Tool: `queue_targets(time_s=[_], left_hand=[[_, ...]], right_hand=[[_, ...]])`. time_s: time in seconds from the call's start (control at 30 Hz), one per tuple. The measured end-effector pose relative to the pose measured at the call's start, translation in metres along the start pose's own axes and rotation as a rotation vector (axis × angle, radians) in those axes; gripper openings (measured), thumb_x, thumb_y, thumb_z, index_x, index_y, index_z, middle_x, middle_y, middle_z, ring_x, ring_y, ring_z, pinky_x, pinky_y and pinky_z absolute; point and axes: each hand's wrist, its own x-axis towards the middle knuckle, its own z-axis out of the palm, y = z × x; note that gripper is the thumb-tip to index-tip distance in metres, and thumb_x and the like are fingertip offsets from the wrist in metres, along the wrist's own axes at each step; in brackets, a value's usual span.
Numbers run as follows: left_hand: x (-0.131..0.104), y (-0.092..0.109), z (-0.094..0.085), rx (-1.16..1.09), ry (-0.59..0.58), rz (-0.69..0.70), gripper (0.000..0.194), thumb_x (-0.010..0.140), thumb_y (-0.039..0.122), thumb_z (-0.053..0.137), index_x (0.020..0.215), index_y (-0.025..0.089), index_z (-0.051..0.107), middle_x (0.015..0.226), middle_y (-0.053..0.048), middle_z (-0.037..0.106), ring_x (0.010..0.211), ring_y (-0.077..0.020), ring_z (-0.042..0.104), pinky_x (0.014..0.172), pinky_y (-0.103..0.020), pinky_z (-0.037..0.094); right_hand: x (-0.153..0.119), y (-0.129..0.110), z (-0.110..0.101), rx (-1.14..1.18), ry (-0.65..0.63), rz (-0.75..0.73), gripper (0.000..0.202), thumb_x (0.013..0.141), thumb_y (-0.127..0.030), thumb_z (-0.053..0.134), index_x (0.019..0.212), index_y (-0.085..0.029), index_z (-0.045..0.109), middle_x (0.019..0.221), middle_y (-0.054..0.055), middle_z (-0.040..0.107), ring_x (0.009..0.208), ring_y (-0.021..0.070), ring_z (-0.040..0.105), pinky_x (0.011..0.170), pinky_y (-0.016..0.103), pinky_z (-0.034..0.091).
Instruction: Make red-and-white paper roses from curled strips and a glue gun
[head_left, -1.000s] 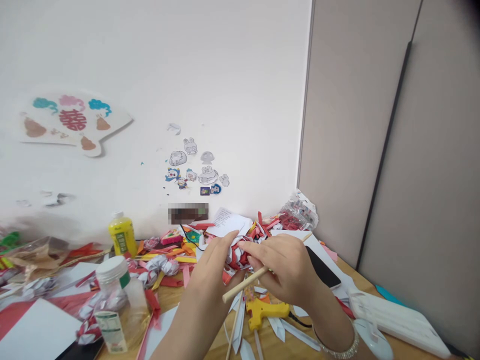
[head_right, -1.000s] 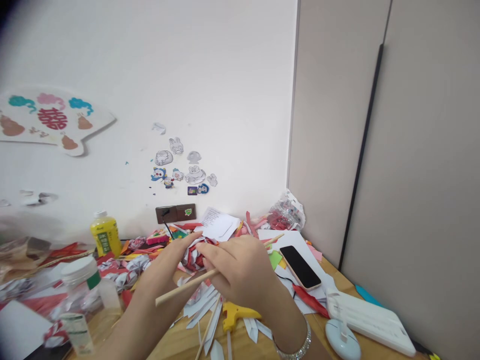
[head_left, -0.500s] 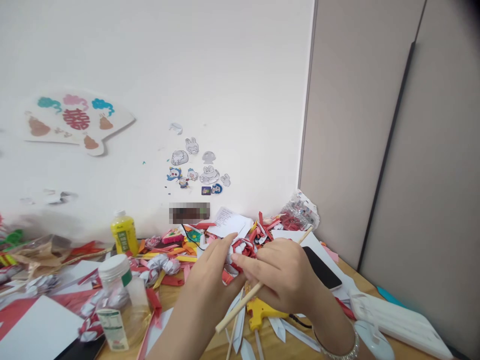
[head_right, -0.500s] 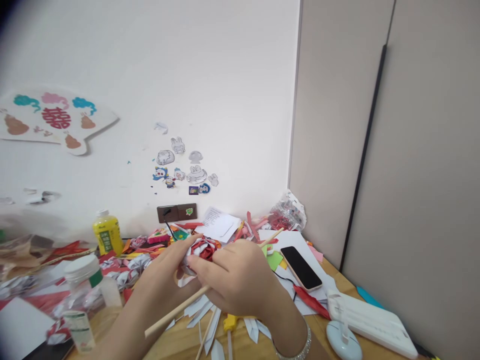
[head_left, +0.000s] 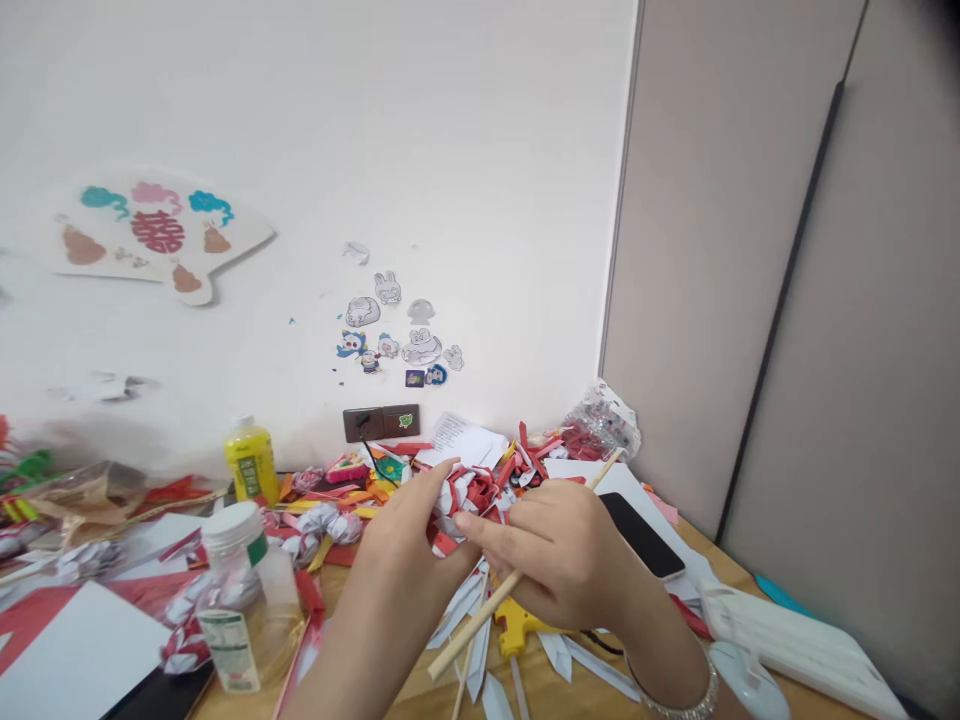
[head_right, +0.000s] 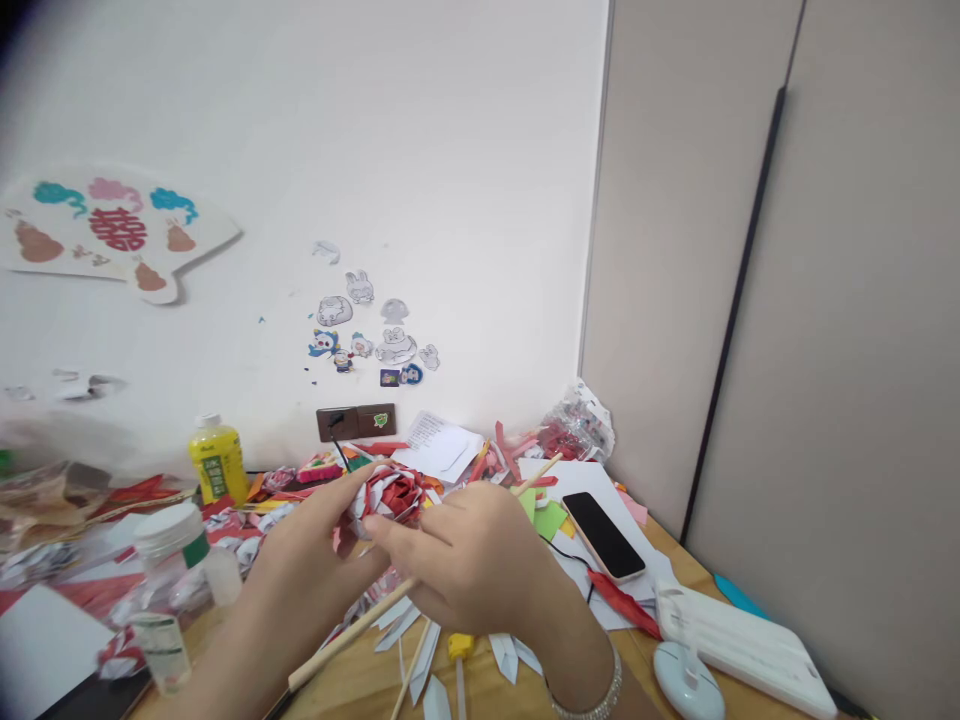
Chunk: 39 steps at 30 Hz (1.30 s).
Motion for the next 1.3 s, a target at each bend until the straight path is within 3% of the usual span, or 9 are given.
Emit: queue_targets(time_s=[0.27, 0.43, 0.53, 0.67, 0.83, 1.0, 1.1, 1.3], left_hand=[[-0.002, -0.001, -0.002, -0.007, 0.064, 0.035, 0.045, 0.072, 0.025, 0.051, 0.115, 0.015, 0.061, 0.095, -0.007, 0.072, 0.064, -0.0169, 0.062, 0.052, -0.027, 0.049], [-0.001, -0.001, -0.001, 0.051, 0.063, 0.026, 0.048, 0.069, 0.020, 0.051, 0.116, 0.016, 0.061, 0.097, -0.006, 0.073, 0.070, -0.0192, 0.065, 0.057, -0.029, 0.052], [-0.001, -0.003, 0.000, 0.042, 0.069, 0.082, 0.047, 0.070, 0.020, 0.052, 0.117, 0.016, 0.060, 0.100, -0.007, 0.073, 0.075, -0.0194, 0.067, 0.058, -0.028, 0.053], [-0.003, -0.004, 0.001, 0.062, 0.082, 0.165, 0.044, 0.073, 0.024, 0.055, 0.116, 0.015, 0.060, 0.093, -0.007, 0.073, 0.063, -0.0174, 0.063, 0.049, -0.026, 0.049], [-0.006, -0.003, 0.002, 0.079, 0.049, 0.131, 0.045, 0.074, 0.027, 0.055, 0.116, 0.013, 0.059, 0.087, -0.008, 0.072, 0.055, -0.0168, 0.058, 0.047, -0.028, 0.047], [-0.007, 0.007, -0.001, 0.010, 0.031, 0.109, 0.045, 0.074, 0.022, 0.054, 0.118, 0.014, 0.058, 0.093, -0.007, 0.072, 0.065, -0.0184, 0.062, 0.052, -0.029, 0.049], [-0.007, 0.010, -0.003, -0.009, 0.024, 0.115, 0.043, 0.075, 0.025, 0.058, 0.117, 0.015, 0.059, 0.094, -0.007, 0.072, 0.071, -0.0197, 0.064, 0.059, -0.031, 0.052], [-0.006, 0.002, 0.002, -0.001, 0.011, 0.149, 0.046, 0.077, 0.026, 0.058, 0.121, 0.013, 0.056, 0.105, -0.010, 0.071, 0.084, -0.0224, 0.067, 0.063, -0.031, 0.054]], right_hand=[[-0.001, -0.001, 0.003, 0.085, 0.040, 0.048, 0.033, 0.088, -0.017, 0.036, 0.109, -0.014, 0.061, 0.054, -0.003, 0.054, 0.046, 0.0132, 0.041, 0.045, 0.027, 0.027], [0.001, -0.003, 0.004, 0.024, -0.003, -0.009, 0.031, 0.089, -0.016, 0.036, 0.107, -0.012, 0.062, 0.053, -0.002, 0.054, 0.045, 0.0136, 0.042, 0.044, 0.028, 0.025], [0.001, -0.004, 0.003, 0.040, 0.071, 0.024, 0.029, 0.090, -0.018, 0.037, 0.107, -0.012, 0.060, 0.055, -0.001, 0.057, 0.046, 0.0133, 0.044, 0.044, 0.028, 0.027], [-0.001, -0.001, 0.003, 0.026, 0.108, 0.088, 0.027, 0.091, -0.019, 0.041, 0.111, -0.013, 0.058, 0.058, -0.001, 0.061, 0.048, 0.0140, 0.048, 0.046, 0.028, 0.030], [-0.001, -0.001, 0.003, 0.086, 0.061, 0.118, 0.027, 0.090, -0.018, 0.042, 0.109, -0.014, 0.060, 0.057, -0.001, 0.061, 0.046, 0.0137, 0.047, 0.045, 0.027, 0.031], [0.000, -0.001, 0.000, 0.259, 0.066, 0.170, 0.025, 0.090, -0.019, 0.042, 0.106, -0.017, 0.061, 0.058, -0.002, 0.062, 0.046, 0.0117, 0.049, 0.046, 0.025, 0.033], [0.000, -0.001, -0.001, 0.258, 0.108, 0.169, 0.026, 0.089, -0.020, 0.044, 0.110, -0.017, 0.059, 0.062, -0.001, 0.065, 0.049, 0.0123, 0.051, 0.048, 0.026, 0.034], [0.000, 0.000, -0.003, 0.200, 0.048, 0.169, 0.025, 0.090, -0.021, 0.043, 0.105, -0.016, 0.062, 0.056, -0.002, 0.060, 0.045, 0.0120, 0.047, 0.045, 0.025, 0.030]])
